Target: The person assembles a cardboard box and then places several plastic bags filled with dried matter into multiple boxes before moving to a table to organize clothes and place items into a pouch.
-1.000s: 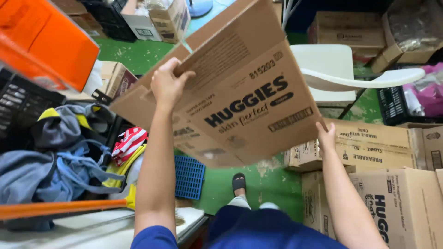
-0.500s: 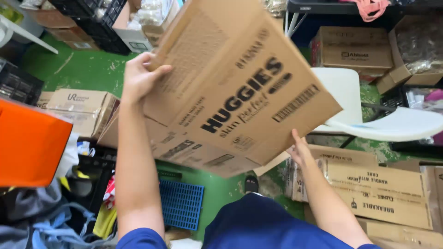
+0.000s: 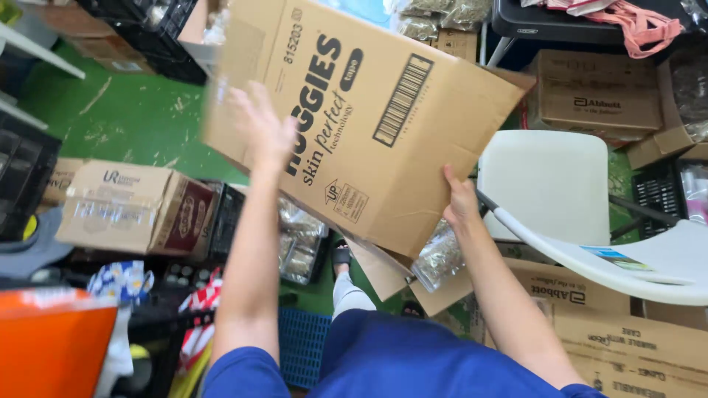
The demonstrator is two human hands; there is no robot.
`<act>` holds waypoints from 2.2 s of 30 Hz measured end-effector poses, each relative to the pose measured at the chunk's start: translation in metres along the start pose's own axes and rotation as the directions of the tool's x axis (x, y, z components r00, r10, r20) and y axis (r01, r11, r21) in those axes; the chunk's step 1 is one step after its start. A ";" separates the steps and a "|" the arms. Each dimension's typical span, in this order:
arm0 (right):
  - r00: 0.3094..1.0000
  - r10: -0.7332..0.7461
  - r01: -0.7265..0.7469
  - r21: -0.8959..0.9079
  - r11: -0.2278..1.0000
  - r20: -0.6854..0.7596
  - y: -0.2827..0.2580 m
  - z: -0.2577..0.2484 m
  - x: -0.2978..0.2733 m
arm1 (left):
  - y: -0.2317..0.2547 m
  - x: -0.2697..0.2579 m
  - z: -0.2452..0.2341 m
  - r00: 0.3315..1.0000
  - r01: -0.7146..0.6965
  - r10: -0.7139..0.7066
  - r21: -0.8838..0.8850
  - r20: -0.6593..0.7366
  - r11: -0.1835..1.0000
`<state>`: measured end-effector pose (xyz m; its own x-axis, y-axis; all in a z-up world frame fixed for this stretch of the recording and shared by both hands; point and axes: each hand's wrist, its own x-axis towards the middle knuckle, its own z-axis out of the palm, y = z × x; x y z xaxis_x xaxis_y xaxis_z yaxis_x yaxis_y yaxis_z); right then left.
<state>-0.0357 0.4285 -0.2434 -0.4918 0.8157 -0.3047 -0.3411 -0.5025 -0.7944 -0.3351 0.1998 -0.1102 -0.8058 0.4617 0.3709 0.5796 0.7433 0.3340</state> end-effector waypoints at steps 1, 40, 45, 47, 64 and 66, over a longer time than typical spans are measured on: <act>1.000 -0.015 0.016 0.009 1.000 -0.010 -0.003 0.028 0.008 | 0.018 0.004 0.025 1.000 -0.019 0.019 -0.007 -0.001 1.000; 0.825 -0.548 0.056 -0.945 0.323 -0.139 0.023 0.145 0.129 | -0.026 0.190 0.071 0.880 -0.307 0.472 -0.692 0.055 0.654; 0.738 -0.649 0.078 -0.932 0.355 -0.185 0.001 0.119 0.164 | -0.042 0.186 0.059 0.835 -0.244 0.503 -0.667 0.224 0.704; 0.750 -0.638 0.096 -0.926 0.364 -0.173 0.001 0.128 0.161 | -0.045 0.175 0.067 0.858 -0.205 0.461 -0.672 0.227 0.712; 0.734 -0.477 0.474 -0.867 -0.150 0.484 0.020 0.257 0.144 | 0.040 0.174 0.162 0.970 0.180 -0.210 -0.941 0.121 0.287; 0.716 -0.411 0.550 -0.818 -0.168 0.565 0.023 0.273 0.150 | 0.043 0.188 0.173 0.958 0.161 -0.272 -0.956 0.092 0.244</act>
<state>-0.3359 0.4616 -0.1640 -0.6644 0.6281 0.4050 0.4423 0.7673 -0.4643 -0.4827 0.4017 -0.1760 -0.9405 0.2852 0.1847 0.1275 -0.2075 0.9699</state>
